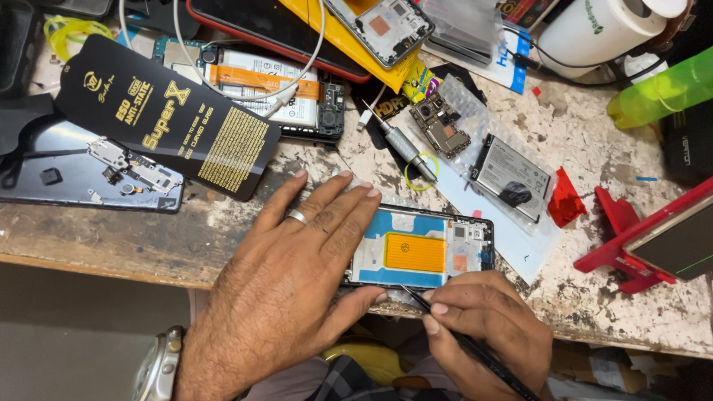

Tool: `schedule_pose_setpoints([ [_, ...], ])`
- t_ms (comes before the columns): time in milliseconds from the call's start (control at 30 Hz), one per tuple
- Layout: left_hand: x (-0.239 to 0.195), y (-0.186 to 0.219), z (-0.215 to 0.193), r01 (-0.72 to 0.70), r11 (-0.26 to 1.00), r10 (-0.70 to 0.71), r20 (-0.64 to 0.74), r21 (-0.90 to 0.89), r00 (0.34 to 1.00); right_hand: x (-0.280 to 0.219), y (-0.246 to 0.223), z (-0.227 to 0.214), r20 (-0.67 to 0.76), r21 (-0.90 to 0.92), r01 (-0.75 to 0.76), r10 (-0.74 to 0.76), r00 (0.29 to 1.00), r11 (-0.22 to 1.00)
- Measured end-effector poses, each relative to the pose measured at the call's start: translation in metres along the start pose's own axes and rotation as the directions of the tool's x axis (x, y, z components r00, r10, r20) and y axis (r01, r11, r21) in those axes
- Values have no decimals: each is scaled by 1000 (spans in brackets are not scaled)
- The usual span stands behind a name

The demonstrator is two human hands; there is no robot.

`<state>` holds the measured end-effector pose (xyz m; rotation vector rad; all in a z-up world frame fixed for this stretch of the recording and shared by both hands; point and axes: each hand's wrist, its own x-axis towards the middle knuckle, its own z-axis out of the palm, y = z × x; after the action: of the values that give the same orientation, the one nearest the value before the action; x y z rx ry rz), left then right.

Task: The person uses tweezers to carefully remove small components from the interior of a disassembled smartphone. The workspace is cluttered with phone parts, tools, and packaging. The person works on the phone's internal frame, manipulating tiny parts with precision.

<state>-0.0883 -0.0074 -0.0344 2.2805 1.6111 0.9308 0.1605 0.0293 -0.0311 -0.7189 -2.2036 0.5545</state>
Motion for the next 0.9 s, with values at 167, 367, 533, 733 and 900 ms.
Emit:
schedule_pose_setpoints([
  [167, 2, 0, 1, 19, 1000, -19, 20, 4, 1000, 1, -5, 2, -3, 14, -28, 28, 1000, 1000],
  [367, 1, 0, -2, 7, 1000, -7, -4, -10, 1000, 6, -2, -6, 78, -3, 57, -57, 995, 998],
  [533, -1, -1, 0, 11, 1000, -11, -4, -9, 1000, 3, -3, -5, 52, -36, 37, -35, 998, 999],
  [733, -5, -5, 9, 0, 1000, 0, -28, -3, 1000, 0, 0, -1, 24, -26, 12, -11, 1000, 1000],
  [900, -8, -7, 13, 4, 1000, -4, -18, -2, 1000, 0, -2, -1, 39, -48, 30, -28, 999, 998],
])
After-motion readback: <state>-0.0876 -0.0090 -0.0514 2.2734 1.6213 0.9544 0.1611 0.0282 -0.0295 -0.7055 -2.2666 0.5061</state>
